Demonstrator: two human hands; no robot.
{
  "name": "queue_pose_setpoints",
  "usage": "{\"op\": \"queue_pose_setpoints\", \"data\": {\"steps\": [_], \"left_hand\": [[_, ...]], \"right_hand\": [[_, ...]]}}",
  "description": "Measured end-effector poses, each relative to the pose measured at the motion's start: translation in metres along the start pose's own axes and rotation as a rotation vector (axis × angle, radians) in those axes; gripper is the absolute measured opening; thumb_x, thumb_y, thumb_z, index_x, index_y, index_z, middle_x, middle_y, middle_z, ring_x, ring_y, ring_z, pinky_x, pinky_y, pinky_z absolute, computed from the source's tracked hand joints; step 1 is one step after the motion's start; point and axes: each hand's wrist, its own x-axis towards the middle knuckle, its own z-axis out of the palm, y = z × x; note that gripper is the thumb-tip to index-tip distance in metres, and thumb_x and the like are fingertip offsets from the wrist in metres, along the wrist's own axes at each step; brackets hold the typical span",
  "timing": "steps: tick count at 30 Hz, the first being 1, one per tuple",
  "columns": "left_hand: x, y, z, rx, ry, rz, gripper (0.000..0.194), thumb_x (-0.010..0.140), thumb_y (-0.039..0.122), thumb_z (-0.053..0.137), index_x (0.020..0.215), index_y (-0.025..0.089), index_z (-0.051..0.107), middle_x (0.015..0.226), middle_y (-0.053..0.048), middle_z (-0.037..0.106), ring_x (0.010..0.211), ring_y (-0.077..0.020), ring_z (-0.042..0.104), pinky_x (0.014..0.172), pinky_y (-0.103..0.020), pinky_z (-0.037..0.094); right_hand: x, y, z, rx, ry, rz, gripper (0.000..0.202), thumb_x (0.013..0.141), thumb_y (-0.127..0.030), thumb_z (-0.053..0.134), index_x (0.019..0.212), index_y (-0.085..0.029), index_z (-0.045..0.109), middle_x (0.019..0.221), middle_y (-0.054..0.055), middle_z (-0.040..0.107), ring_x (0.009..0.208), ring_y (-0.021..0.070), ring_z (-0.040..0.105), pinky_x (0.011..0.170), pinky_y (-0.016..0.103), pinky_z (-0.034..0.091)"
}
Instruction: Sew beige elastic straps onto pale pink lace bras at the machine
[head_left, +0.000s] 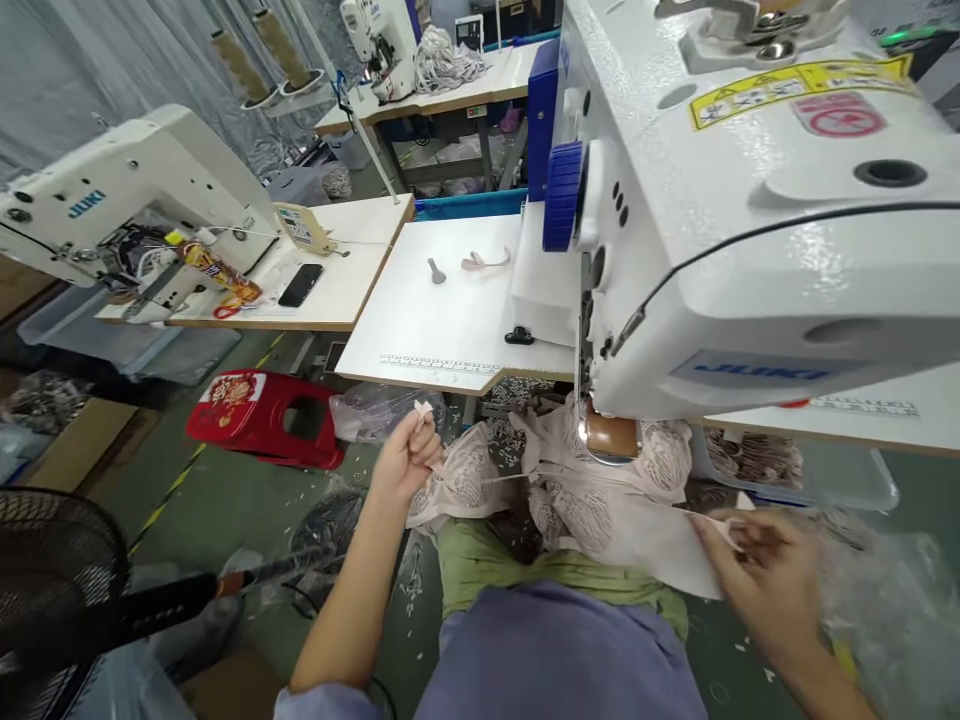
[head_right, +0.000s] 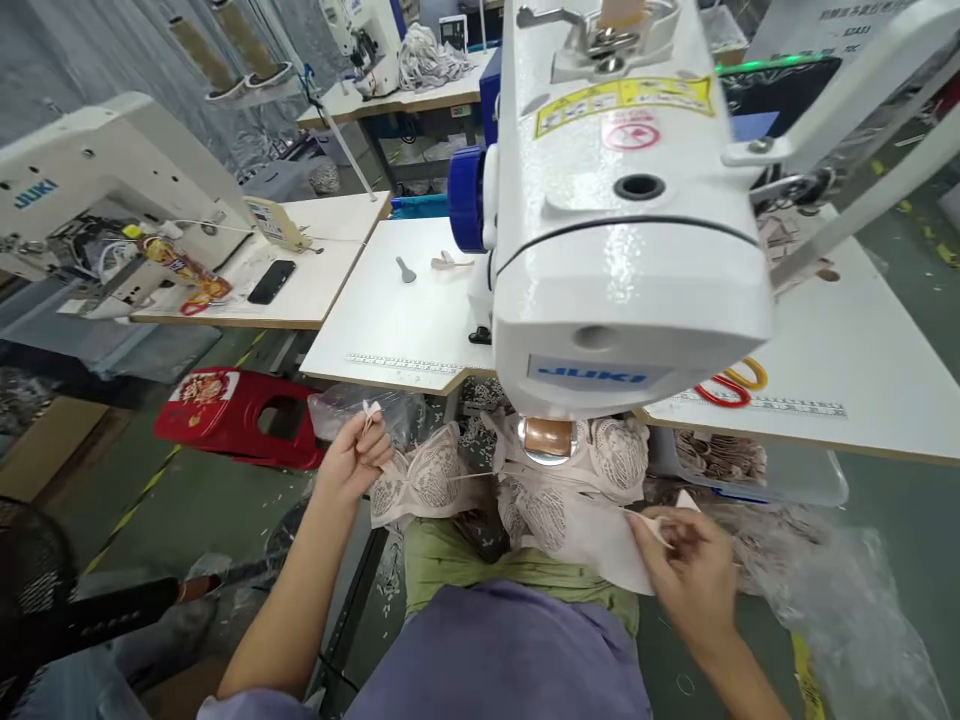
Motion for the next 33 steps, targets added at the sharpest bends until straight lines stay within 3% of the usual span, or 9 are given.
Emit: {"op": "queue_pose_setpoints", "data": {"steps": [5,10,14,19,22,24,27,30,33], "left_hand": [[-0.018,-0.036,0.039,0.148,-0.197,-0.06,0.035,0.068,0.046,0.079,0.065,0.017,0.06,0.04,0.013,0.026,0.037,-0.0029,0.016,0.04,-0.018,0.017],[-0.04,-0.053,0.071,0.419,-0.407,-0.065,0.027,0.074,0.039,0.075,0.066,0.016,0.063,0.051,0.006,0.044,0.047,-0.0064,0.031,0.047,-0.02,0.023],[-0.05,-0.055,0.086,0.821,-0.626,0.05,0.027,0.086,0.034,0.058,0.064,0.018,0.056,0.054,0.006,0.04,0.05,-0.0093,0.033,0.048,-0.023,0.024],[-0.045,-0.063,0.092,1.109,-0.747,0.206,0.028,0.085,0.027,0.057,0.059,0.021,0.051,0.054,0.004,0.044,0.051,-0.0122,0.041,0.05,-0.024,0.029],[-0.042,-0.079,0.084,1.06,-0.477,0.386,0.011,0.076,0.029,0.068,0.07,0.022,0.061,0.074,-0.004,0.063,0.075,-0.0212,0.059,0.07,-0.03,0.047],[-0.046,-0.095,0.077,0.836,-0.262,0.341,0.012,0.07,0.029,0.074,0.075,0.022,0.065,0.088,-0.008,0.067,0.092,-0.0262,0.062,0.083,-0.039,0.05],[-0.057,-0.124,0.074,0.456,-0.329,0.033,0.022,0.064,0.035,0.082,0.07,0.022,0.066,0.078,-0.005,0.067,0.084,-0.0273,0.067,0.07,-0.041,0.054],[-0.063,-0.146,0.086,0.269,-0.345,-0.083,0.035,0.076,0.056,0.07,0.07,0.022,0.067,0.073,-0.006,0.068,0.079,-0.0276,0.07,0.059,-0.039,0.054],[-0.065,-0.154,0.101,0.149,-0.291,-0.123,0.055,0.082,0.071,0.054,0.085,0.019,0.07,0.079,-0.01,0.07,0.084,-0.0263,0.071,0.068,-0.039,0.057]], "right_hand": [[-0.011,-0.029,0.034,0.176,-0.316,-0.056,0.039,0.081,-0.055,0.068,0.083,-0.027,0.041,0.081,0.003,0.065,0.068,0.0176,0.063,0.058,0.029,0.052],[0.001,-0.058,0.043,0.155,-0.664,-0.013,0.037,0.087,-0.059,0.059,0.083,-0.022,0.058,0.073,0.001,0.059,0.061,0.0139,0.053,0.056,0.026,0.045],[0.012,-0.079,0.044,0.109,-0.799,-0.051,0.04,0.09,-0.059,0.055,0.096,-0.022,0.069,0.081,0.003,0.066,0.065,0.0145,0.055,0.055,0.025,0.044],[0.023,-0.081,0.039,-0.157,-0.923,-0.212,0.03,0.093,-0.046,0.055,0.078,-0.024,0.07,0.07,0.001,0.066,0.059,0.0157,0.057,0.049,0.025,0.04],[0.032,-0.064,0.039,-0.15,-0.831,-0.144,0.028,0.09,-0.048,0.057,0.077,-0.025,0.067,0.066,0.001,0.064,0.057,0.0174,0.056,0.049,0.027,0.041],[0.034,-0.051,0.044,0.024,-0.636,0.051,0.031,0.086,-0.055,0.059,0.08,-0.024,0.063,0.068,0.001,0.062,0.057,0.018,0.055,0.05,0.029,0.044],[0.022,-0.042,0.059,0.282,-0.372,0.269,0.039,0.081,-0.062,0.06,0.083,-0.024,0.055,0.071,0.001,0.061,0.057,0.0184,0.055,0.05,0.031,0.047],[-0.003,-0.044,0.078,0.25,-0.275,0.179,0.038,0.084,-0.062,0.058,0.087,-0.025,0.053,0.077,0.004,0.062,0.067,0.0208,0.059,0.056,0.033,0.051],[-0.026,-0.045,0.097,0.148,-0.215,0.034,0.035,0.088,-0.06,0.053,0.088,-0.025,0.051,0.079,0.005,0.061,0.07,0.0222,0.061,0.06,0.035,0.053]]}}
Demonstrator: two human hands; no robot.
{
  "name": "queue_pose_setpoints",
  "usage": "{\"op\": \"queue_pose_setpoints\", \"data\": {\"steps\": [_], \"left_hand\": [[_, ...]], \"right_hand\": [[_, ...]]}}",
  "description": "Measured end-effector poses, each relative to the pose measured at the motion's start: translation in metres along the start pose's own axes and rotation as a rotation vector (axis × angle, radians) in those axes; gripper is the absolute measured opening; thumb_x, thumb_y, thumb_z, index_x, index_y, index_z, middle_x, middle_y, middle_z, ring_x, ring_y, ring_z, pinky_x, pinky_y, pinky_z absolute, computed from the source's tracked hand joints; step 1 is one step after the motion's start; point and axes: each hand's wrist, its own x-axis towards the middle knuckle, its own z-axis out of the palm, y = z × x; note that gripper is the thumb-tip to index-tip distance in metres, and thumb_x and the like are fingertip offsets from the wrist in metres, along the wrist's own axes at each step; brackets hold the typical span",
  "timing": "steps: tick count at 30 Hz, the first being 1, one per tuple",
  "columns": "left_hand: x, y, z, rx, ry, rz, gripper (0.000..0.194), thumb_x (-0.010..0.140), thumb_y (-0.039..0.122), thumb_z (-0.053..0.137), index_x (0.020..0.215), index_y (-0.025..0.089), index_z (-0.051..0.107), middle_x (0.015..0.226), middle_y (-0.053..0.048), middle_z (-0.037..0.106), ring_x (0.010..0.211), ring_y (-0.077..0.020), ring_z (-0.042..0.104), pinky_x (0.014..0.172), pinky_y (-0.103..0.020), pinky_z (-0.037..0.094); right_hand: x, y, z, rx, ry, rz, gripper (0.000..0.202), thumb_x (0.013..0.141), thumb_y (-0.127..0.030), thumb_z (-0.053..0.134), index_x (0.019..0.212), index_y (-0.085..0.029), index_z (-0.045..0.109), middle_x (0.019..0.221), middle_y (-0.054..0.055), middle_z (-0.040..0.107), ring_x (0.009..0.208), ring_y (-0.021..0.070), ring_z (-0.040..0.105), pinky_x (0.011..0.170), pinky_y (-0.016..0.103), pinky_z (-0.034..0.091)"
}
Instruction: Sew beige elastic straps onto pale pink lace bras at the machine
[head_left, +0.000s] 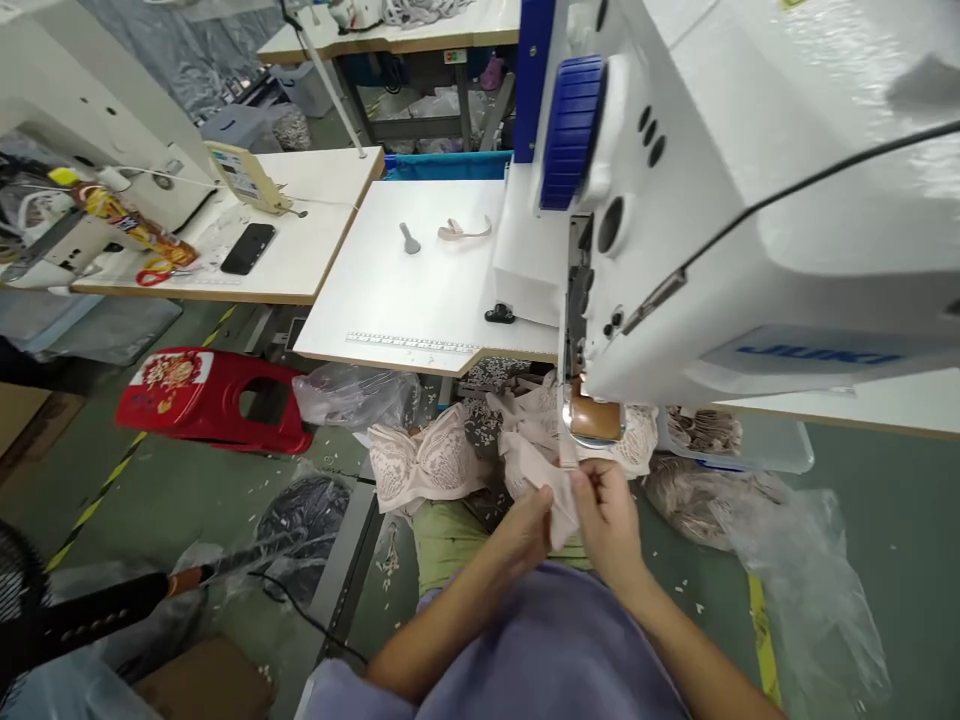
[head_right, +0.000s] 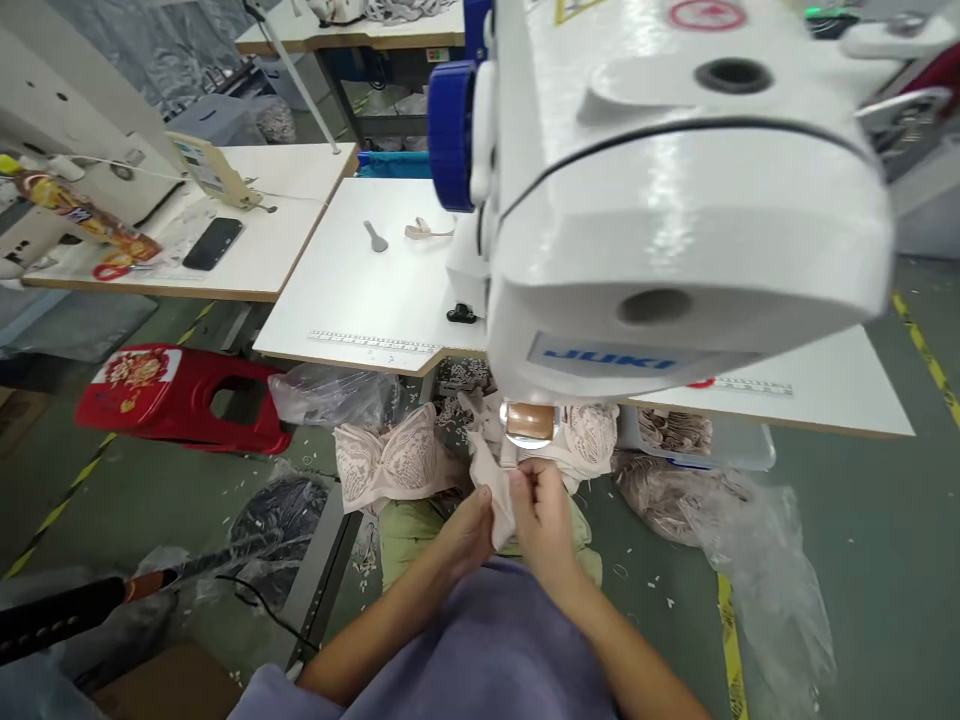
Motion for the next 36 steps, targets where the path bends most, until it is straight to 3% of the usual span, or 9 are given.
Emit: {"op": "queue_pose_setpoints", "data": {"steps": [6,10,13,15,17,20,23,30,36], "left_hand": [[-0.008,0.016,-0.009,0.002,0.239,0.039,0.054,0.077,0.069,0.065,0.089,0.016,0.066,0.077,-0.004,0.067,0.073,-0.0171,0.063,0.071,-0.028,0.052],[-0.019,0.045,-0.027,0.339,-0.077,0.013,0.052,0.085,0.066,0.056,0.066,0.017,0.056,0.058,0.001,0.053,0.055,-0.0122,0.048,0.056,-0.024,0.042],[-0.023,0.068,-0.03,0.525,-0.257,-0.009,0.049,0.087,0.06,0.056,0.062,0.018,0.05,0.057,0.004,0.042,0.057,-0.011,0.039,0.055,-0.023,0.036],[-0.024,0.078,-0.03,0.567,-0.324,-0.044,0.048,0.086,0.059,0.056,0.062,0.018,0.05,0.058,0.004,0.04,0.059,-0.0111,0.038,0.056,-0.023,0.034],[-0.023,0.083,-0.031,0.548,-0.311,-0.064,0.046,0.084,0.06,0.058,0.068,0.017,0.056,0.061,0.003,0.045,0.061,-0.0116,0.041,0.057,-0.023,0.035],[-0.021,0.082,-0.036,0.451,-0.138,-0.091,0.043,0.082,0.058,0.063,0.089,0.016,0.065,0.069,0.0,0.058,0.061,-0.0124,0.047,0.056,-0.022,0.038],[-0.019,0.078,-0.037,0.316,0.038,-0.108,0.046,0.078,0.056,0.069,0.099,0.015,0.067,0.076,-0.004,0.069,0.06,-0.0126,0.052,0.055,-0.022,0.04],[-0.016,0.063,-0.02,0.069,0.143,-0.06,0.038,0.071,0.047,0.082,0.084,0.012,0.074,0.073,-0.003,0.071,0.065,-0.0119,0.059,0.061,-0.021,0.046],[-0.015,0.055,-0.015,0.05,0.167,-0.003,0.035,0.075,0.043,0.079,0.097,0.016,0.075,0.088,-0.003,0.076,0.079,-0.0157,0.067,0.074,-0.024,0.052]], "right_hand": [[-0.007,0.008,-0.001,-0.098,-0.056,-0.245,0.025,0.096,-0.046,0.048,0.085,-0.024,0.055,0.074,0.003,0.06,0.066,0.0188,0.06,0.059,0.032,0.052],[0.006,-0.009,-0.033,-0.267,-0.241,-0.549,0.024,0.093,-0.045,0.056,0.103,-0.023,0.059,0.105,0.01,0.065,0.1,0.0242,0.063,0.083,0.038,0.052],[0.015,-0.029,-0.048,-0.353,-0.694,-0.474,0.016,0.095,-0.037,0.053,0.094,-0.022,0.057,0.085,0.004,0.065,0.073,0.0161,0.059,0.063,0.028,0.048],[0.018,-0.038,-0.052,-0.373,-0.813,-0.359,0.012,0.093,-0.032,0.052,0.087,-0.021,0.053,0.071,-0.001,0.057,0.058,0.0119,0.05,0.052,0.023,0.039],[0.018,-0.04,-0.055,-0.329,-0.741,-0.272,0.012,0.09,-0.031,0.052,0.084,-0.021,0.051,0.066,-0.003,0.051,0.054,0.0107,0.046,0.049,0.022,0.036],[0.018,-0.033,-0.059,-0.29,-0.397,-0.179,0.014,0.091,-0.033,0.049,0.084,-0.022,0.054,0.06,-0.004,0.048,0.049,0.011,0.043,0.046,0.022,0.035],[0.014,-0.028,-0.06,-0.322,-0.162,-0.25,0.015,0.093,-0.031,0.051,0.086,-0.022,0.062,0.069,0.001,0.06,0.052,0.0123,0.051,0.048,0.024,0.041],[-0.001,-0.033,-0.03,-0.326,-0.085,-0.657,0.011,0.094,-0.02,0.056,0.095,-0.023,0.066,0.083,0.003,0.071,0.072,0.0133,0.067,0.061,0.024,0.052],[0.007,-0.029,-0.02,-0.351,-0.022,-0.641,0.013,0.092,-0.016,0.055,0.09,-0.021,0.068,0.082,0.003,0.073,0.072,0.0141,0.068,0.063,0.025,0.053]]}}
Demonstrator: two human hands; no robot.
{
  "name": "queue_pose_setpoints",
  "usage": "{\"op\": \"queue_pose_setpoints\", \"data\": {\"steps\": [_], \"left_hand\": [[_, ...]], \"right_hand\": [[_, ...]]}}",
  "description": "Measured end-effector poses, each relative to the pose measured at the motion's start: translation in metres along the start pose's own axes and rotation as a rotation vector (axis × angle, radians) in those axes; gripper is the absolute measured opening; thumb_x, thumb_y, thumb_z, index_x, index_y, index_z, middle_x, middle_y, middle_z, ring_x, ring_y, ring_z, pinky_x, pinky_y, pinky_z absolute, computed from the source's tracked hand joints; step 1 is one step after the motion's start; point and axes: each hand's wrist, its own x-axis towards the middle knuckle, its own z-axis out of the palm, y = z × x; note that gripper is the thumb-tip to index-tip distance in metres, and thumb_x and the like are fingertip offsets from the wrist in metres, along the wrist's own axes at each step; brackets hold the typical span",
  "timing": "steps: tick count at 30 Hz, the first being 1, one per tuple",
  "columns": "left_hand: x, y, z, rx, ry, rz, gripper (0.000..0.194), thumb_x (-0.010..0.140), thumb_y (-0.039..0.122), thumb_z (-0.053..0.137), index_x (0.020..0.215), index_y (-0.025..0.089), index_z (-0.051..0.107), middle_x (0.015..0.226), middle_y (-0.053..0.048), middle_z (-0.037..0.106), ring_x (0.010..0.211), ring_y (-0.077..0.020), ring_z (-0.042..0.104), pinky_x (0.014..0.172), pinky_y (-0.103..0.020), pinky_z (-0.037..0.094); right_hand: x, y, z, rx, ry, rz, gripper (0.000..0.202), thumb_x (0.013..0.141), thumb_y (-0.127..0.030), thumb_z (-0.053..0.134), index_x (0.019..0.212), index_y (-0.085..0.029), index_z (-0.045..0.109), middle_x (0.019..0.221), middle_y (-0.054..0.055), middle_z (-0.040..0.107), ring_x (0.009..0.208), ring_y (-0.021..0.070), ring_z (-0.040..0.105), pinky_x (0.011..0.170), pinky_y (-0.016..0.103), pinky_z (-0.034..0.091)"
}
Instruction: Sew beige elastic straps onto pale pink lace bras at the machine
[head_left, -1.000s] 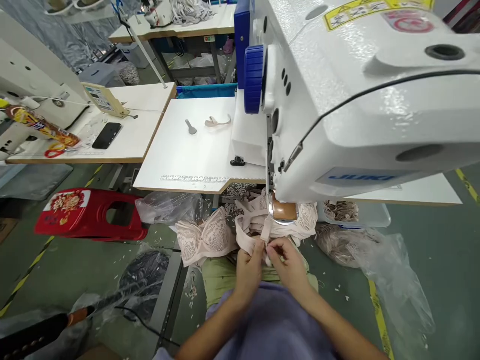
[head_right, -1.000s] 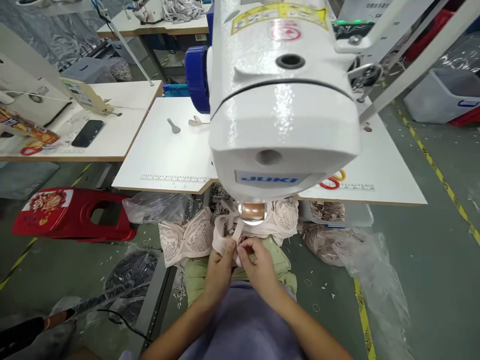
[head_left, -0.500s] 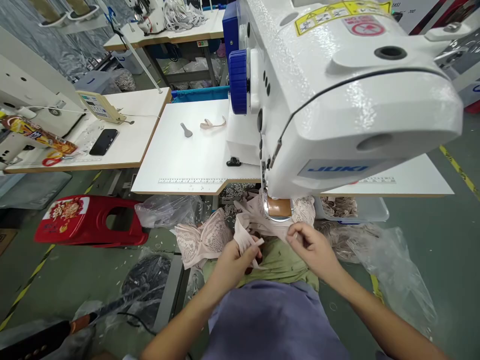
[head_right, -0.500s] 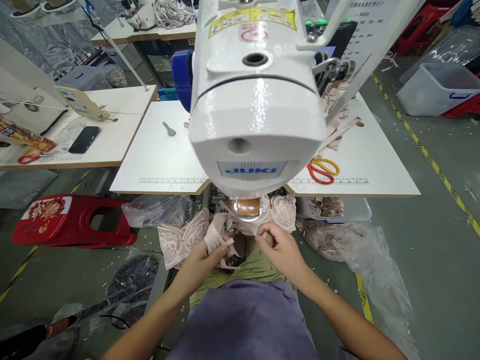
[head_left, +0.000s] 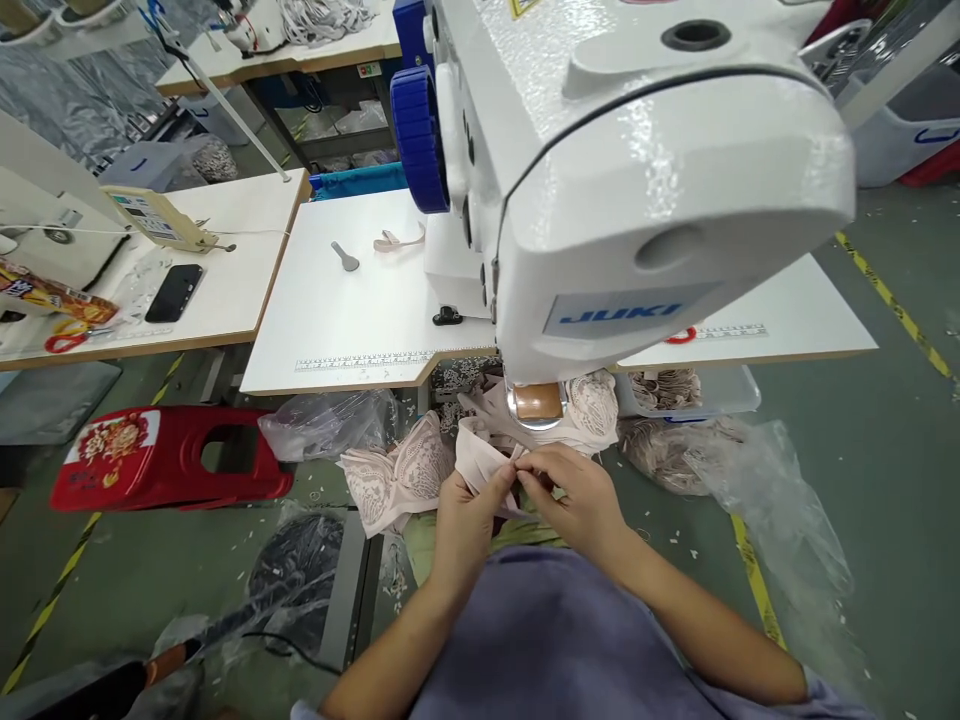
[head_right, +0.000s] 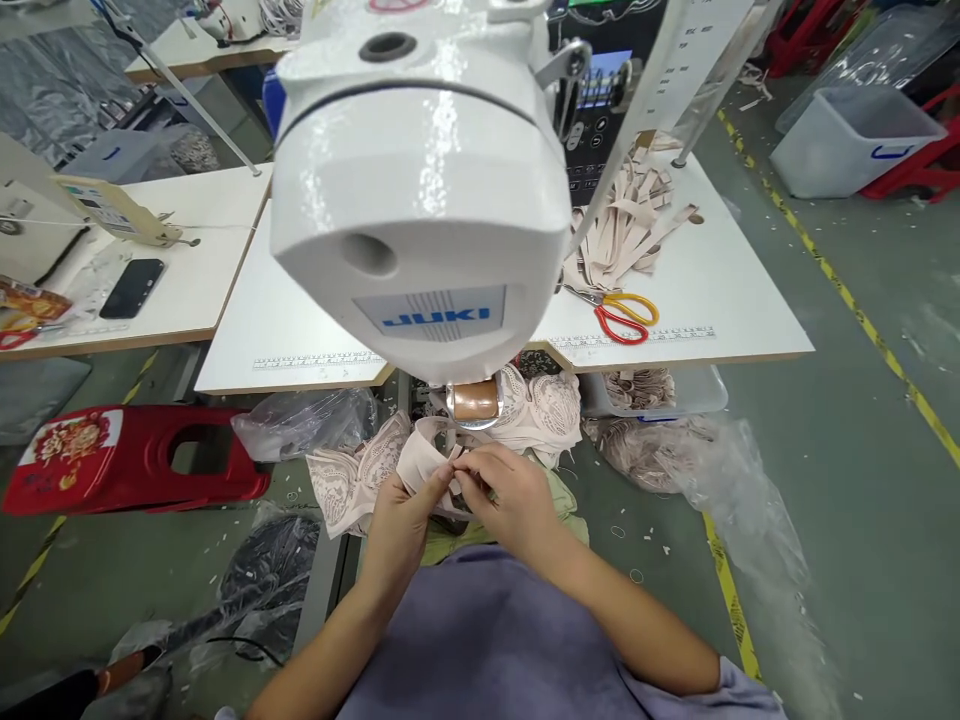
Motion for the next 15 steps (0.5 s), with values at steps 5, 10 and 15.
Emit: {"op": "queue_pose_setpoints", "data": {"steps": [5,10,15], "left_hand": [[-0.004,0.008,0.002,0.226,-0.007,0.095,0.03,0.079,0.04,0.072,0.097,0.016,0.076,0.089,-0.004,0.076,0.082,-0.0188,0.067,0.074,-0.025,0.052],[-0.007,0.012,0.004,0.381,0.014,0.146,0.028,0.081,0.041,0.067,0.075,0.014,0.072,0.063,-0.001,0.065,0.062,-0.0159,0.059,0.06,-0.024,0.049],[-0.005,0.006,-0.002,0.525,-0.054,0.273,0.025,0.083,0.035,0.064,0.074,0.014,0.073,0.063,-0.003,0.068,0.059,-0.0157,0.059,0.056,-0.023,0.046]], "right_hand": [[0.0,0.004,-0.003,0.008,-0.023,0.034,0.013,0.093,-0.022,0.057,0.088,-0.021,0.068,0.081,0.003,0.073,0.071,0.0142,0.068,0.061,0.024,0.052],[0.0,0.005,-0.007,-0.013,-0.038,0.04,0.012,0.094,-0.022,0.056,0.087,-0.021,0.066,0.081,0.003,0.072,0.071,0.0136,0.066,0.061,0.023,0.048],[0.007,0.008,-0.018,-0.031,-0.202,-0.027,0.013,0.086,-0.015,0.056,0.076,-0.02,0.062,0.072,0.0,0.066,0.06,0.0108,0.056,0.056,0.022,0.039]]}}
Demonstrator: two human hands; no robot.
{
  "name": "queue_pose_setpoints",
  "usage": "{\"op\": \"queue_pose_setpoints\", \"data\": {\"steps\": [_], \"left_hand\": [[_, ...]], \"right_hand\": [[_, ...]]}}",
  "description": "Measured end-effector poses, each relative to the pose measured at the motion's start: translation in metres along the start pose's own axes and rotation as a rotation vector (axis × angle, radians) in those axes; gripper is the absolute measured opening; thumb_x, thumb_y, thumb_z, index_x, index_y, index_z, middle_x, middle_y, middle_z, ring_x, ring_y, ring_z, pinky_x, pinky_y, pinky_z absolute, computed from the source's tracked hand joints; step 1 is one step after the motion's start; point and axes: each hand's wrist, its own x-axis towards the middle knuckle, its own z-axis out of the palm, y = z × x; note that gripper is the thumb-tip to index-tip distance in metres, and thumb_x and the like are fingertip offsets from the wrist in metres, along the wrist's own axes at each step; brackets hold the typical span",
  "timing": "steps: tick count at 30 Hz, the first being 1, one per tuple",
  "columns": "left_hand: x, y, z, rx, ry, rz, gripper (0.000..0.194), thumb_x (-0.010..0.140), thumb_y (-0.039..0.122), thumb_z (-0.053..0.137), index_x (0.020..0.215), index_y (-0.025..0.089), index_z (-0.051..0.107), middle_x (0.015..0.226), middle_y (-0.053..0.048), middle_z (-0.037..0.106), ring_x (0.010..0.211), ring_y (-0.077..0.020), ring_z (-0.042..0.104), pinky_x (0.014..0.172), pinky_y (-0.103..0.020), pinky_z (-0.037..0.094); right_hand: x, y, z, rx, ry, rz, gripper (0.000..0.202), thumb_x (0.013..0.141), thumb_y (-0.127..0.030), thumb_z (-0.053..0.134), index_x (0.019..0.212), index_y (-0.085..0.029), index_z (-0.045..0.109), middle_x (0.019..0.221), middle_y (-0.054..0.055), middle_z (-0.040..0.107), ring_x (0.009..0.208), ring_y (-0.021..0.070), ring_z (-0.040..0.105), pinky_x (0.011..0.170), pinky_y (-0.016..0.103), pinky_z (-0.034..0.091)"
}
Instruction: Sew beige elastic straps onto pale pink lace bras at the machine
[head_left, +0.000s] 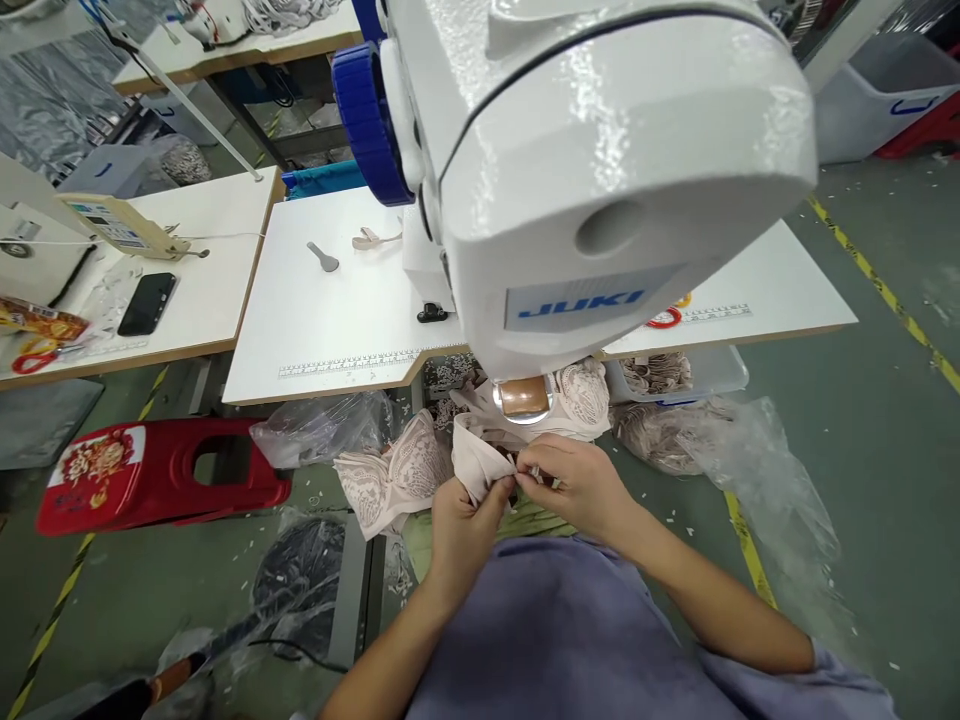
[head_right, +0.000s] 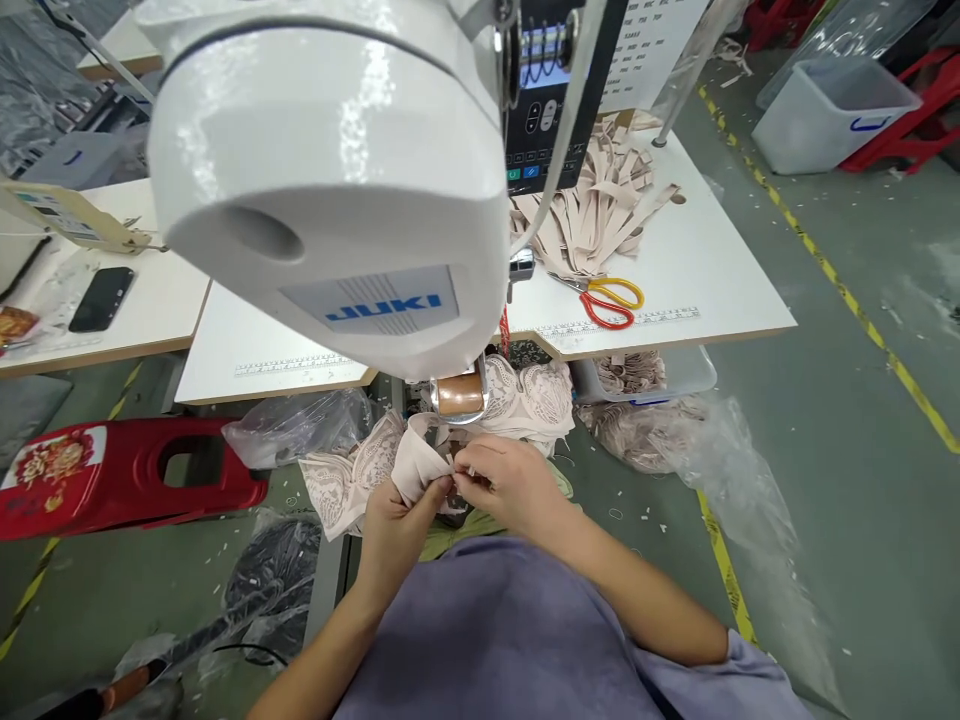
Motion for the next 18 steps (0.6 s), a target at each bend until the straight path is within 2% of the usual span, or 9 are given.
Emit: {"op": "queue_pose_setpoints", "data": {"steps": [3,6,10,14,16,18], "left_hand": [[-0.0017,-0.0063,-0.0033,0.068,-0.009,0.107,0.024,0.085,0.033,0.062,0.074,0.014,0.074,0.063,-0.003,0.069,0.058,-0.016,0.06,0.057,-0.024,0.047],[-0.0021,-0.0086,-0.0053,0.072,-0.054,0.135,0.026,0.085,0.033,0.063,0.069,0.015,0.071,0.061,-0.003,0.068,0.057,-0.0166,0.061,0.056,-0.024,0.047],[0.002,-0.0044,-0.0042,0.02,-0.108,0.018,0.026,0.082,0.034,0.065,0.064,0.015,0.067,0.057,-0.002,0.065,0.055,-0.0161,0.059,0.056,-0.024,0.046],[0.0064,-0.002,-0.0008,-0.033,-0.15,-0.102,0.024,0.079,0.038,0.068,0.082,0.015,0.073,0.073,-0.004,0.07,0.069,-0.0193,0.062,0.064,-0.027,0.049],[0.0067,-0.0032,0.0011,-0.042,-0.136,-0.113,0.027,0.079,0.04,0.068,0.086,0.015,0.074,0.076,-0.004,0.071,0.072,-0.02,0.061,0.066,-0.027,0.049],[0.0063,-0.0042,0.0023,-0.003,-0.084,-0.087,0.025,0.078,0.04,0.068,0.078,0.016,0.074,0.068,-0.002,0.068,0.066,-0.0183,0.058,0.064,-0.026,0.047]], "right_hand": [[0.0049,0.0019,-0.0066,0.054,-0.071,-0.039,0.013,0.079,-0.01,0.055,0.071,-0.02,0.058,0.066,-0.002,0.059,0.058,0.0104,0.05,0.054,0.022,0.034],[0.0077,0.0035,-0.0095,0.159,-0.165,-0.023,0.015,0.077,-0.007,0.053,0.072,-0.019,0.06,0.067,-0.002,0.058,0.062,0.0114,0.052,0.057,0.022,0.035],[0.0057,0.0049,-0.0092,0.259,-0.265,0.08,0.018,0.077,-0.006,0.053,0.071,-0.019,0.063,0.067,-0.002,0.058,0.065,0.0117,0.053,0.06,0.022,0.037],[0.0006,0.0035,-0.0079,0.24,-0.245,0.238,0.012,0.076,-0.009,0.058,0.069,-0.018,0.061,0.063,-0.004,0.052,0.057,0.0092,0.046,0.054,0.021,0.032],[-0.0005,0.0022,-0.008,0.209,-0.241,0.261,0.011,0.077,-0.01,0.059,0.07,-0.018,0.062,0.064,-0.004,0.052,0.058,0.0095,0.047,0.054,0.021,0.032],[0.0001,0.002,-0.0093,0.186,-0.234,0.286,0.011,0.078,-0.011,0.059,0.07,-0.018,0.063,0.064,-0.003,0.054,0.059,0.0103,0.048,0.056,0.022,0.033]]}}
